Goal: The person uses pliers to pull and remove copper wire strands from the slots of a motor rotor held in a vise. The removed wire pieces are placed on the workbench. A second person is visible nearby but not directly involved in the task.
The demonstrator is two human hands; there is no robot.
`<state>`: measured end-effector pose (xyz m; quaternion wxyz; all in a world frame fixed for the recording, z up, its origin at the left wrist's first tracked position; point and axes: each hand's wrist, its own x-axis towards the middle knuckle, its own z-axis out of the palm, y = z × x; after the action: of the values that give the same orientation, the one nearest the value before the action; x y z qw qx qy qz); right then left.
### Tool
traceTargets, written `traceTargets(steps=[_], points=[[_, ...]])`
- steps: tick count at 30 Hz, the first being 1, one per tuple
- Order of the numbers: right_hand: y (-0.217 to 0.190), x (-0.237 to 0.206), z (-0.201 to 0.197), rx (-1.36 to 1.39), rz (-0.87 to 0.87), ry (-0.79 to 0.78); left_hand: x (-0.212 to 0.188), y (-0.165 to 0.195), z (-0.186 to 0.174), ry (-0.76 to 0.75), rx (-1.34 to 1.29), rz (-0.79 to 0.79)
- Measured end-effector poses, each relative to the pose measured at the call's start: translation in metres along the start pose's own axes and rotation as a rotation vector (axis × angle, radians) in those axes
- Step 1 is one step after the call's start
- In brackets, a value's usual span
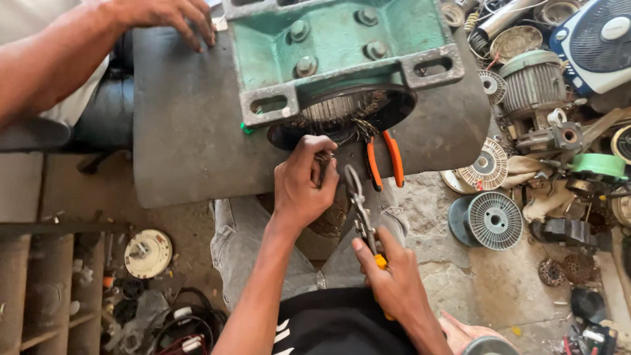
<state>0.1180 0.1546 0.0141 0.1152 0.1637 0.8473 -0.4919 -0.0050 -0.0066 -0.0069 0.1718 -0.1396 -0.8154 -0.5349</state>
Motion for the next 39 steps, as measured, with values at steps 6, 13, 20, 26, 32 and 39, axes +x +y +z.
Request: traceTargets(steps=[6,13,20,26,32,39], points=[[-0.014,0.030,-0.005,-0.080,-0.079,-0.001,0.003,0.005,-0.001,0.003,-0.060,0.036],[-0.014,0.035,0.000,0.163,-0.063,0.093,0.004,0.006,0.004,0.043,0.066,0.011],[0.009,0.028,0.007,0.254,-0.061,0.012,0.002,0.004,0.006,0.139,0.204,0.183],[0.013,0.010,0.000,0.145,-0.053,-0.055,0.002,0.005,0.000,0.163,0.415,0.145],[-0.002,0.024,-0.004,0.052,0.015,-0.049,0.005,0.005,-0.003,0.120,0.385,0.145],[-0.012,0.031,-0.008,0.050,0.015,-0.053,0.008,0.004,0.002,0.110,0.284,0.078]])
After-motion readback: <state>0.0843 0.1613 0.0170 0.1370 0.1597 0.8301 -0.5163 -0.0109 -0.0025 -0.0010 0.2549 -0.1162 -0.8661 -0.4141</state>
